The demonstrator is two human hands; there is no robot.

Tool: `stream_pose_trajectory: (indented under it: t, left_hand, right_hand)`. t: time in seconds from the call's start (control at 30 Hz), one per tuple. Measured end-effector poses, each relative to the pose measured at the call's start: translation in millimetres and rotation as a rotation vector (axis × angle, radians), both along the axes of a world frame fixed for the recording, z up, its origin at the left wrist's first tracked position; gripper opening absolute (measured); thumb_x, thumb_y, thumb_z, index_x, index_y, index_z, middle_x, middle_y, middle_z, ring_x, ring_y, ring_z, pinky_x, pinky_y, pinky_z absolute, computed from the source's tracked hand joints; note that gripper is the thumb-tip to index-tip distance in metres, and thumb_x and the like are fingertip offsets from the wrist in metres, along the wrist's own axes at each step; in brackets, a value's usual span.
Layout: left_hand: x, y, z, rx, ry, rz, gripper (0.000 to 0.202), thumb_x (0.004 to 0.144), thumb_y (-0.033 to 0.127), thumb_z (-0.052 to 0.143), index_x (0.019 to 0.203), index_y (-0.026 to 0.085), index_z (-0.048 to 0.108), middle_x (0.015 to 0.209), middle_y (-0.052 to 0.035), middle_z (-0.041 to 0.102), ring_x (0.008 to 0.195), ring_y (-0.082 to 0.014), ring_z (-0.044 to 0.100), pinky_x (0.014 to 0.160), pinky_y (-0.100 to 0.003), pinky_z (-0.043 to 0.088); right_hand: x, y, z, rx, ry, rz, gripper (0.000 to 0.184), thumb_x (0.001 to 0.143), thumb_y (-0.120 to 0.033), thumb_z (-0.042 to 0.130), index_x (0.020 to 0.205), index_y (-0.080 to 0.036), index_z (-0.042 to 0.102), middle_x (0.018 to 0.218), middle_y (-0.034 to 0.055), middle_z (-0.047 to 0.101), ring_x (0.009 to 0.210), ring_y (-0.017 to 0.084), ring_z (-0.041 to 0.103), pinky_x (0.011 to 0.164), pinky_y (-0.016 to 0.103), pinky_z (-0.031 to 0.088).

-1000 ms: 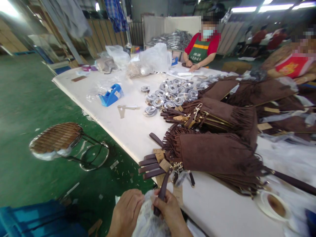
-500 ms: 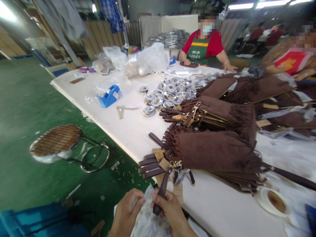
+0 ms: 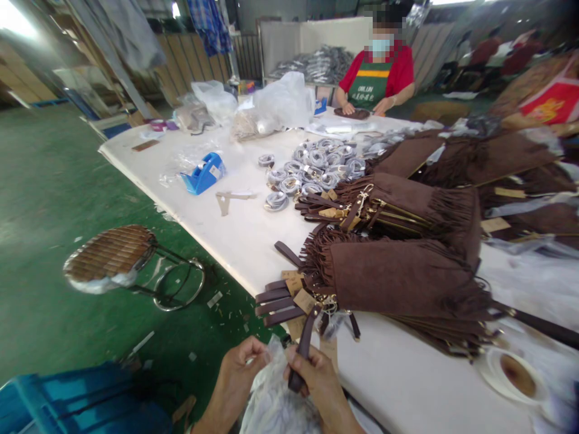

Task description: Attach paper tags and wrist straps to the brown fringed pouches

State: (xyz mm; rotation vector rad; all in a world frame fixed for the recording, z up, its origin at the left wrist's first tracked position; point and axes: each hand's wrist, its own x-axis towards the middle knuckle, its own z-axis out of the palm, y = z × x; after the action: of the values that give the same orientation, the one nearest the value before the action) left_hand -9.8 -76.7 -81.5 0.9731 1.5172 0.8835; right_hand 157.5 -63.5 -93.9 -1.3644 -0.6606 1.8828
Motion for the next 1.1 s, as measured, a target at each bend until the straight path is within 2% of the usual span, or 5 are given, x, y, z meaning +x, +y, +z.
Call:
stream_pose_trajectory:
  t: [0.2, 0.53, 0.67, 0.87, 1.1]
  left_hand:
    - [-4, 0, 21.4, 0.103, 0.287, -0.217, 0.023, 0.087, 0.036, 0.056, 0.073, 0.020, 0.064, 0.075, -0.0010, 0.065, 0.076, -0.0195, 0.058, 0.071, -0.025, 0.042]
    - [-18, -1, 13.5, 0.290, 0.429, -0.430, 0.021, 0.093, 0.034, 0.049, 0.083, 0.025, 0.066, 0.089, -0.0002, 0.069, 0.094, -0.0188, 0.059, 0.101, -0.032, 0.035]
    - [-18, 0, 13.8, 0.263, 0.415, -0.449, 0.025, 0.094, 0.035, 0.047, 0.081, 0.024, 0.064, 0.084, -0.0006, 0.068, 0.088, -0.0181, 0.060, 0.099, -0.032, 0.036]
    - [-17, 1, 18.1, 0.170, 0.478, -0.434, 0.026, 0.094, 0.038, 0.046, 0.080, 0.022, 0.062, 0.080, 0.0002, 0.064, 0.085, -0.0181, 0.059, 0.081, -0.028, 0.043]
    - [-14, 3, 19.5, 0.455, 0.649, -0.557, 0.019, 0.097, 0.025, 0.041, 0.088, 0.021, 0.058, 0.084, 0.0001, 0.062, 0.086, -0.0167, 0.057, 0.098, -0.037, 0.037]
  right_hand:
    - [3, 3, 6.8, -0.061, -0.061, 0.056, 0.055, 0.062, -0.062, 0.070, 0.083, -0.011, 0.066, 0.045, 0.0013, 0.061, 0.030, 0.004, 0.037, 0.032, 0.015, 0.023]
    - [2, 1, 6.6, -0.078, -0.145, 0.088, 0.035, 0.065, -0.048, 0.070, 0.069, -0.014, 0.060, 0.042, 0.0009, 0.060, 0.033, 0.005, 0.039, 0.036, 0.016, 0.024]
    - [3, 1, 13.2, -0.044, -0.171, 0.071, 0.034, 0.066, -0.047, 0.069, 0.069, -0.015, 0.059, 0.042, -0.0002, 0.059, 0.034, 0.005, 0.040, 0.038, 0.016, 0.024]
    - [7, -2, 22.4, -0.031, -0.124, 0.056, 0.047, 0.063, -0.057, 0.071, 0.084, -0.016, 0.060, 0.043, -0.0021, 0.058, 0.035, 0.007, 0.042, 0.038, 0.016, 0.027]
    - [6, -3, 18.8, -0.041, -0.139, 0.122, 0.052, 0.065, -0.054, 0.070, 0.097, -0.014, 0.062, 0.046, -0.0013, 0.061, 0.035, 0.006, 0.042, 0.039, 0.016, 0.027]
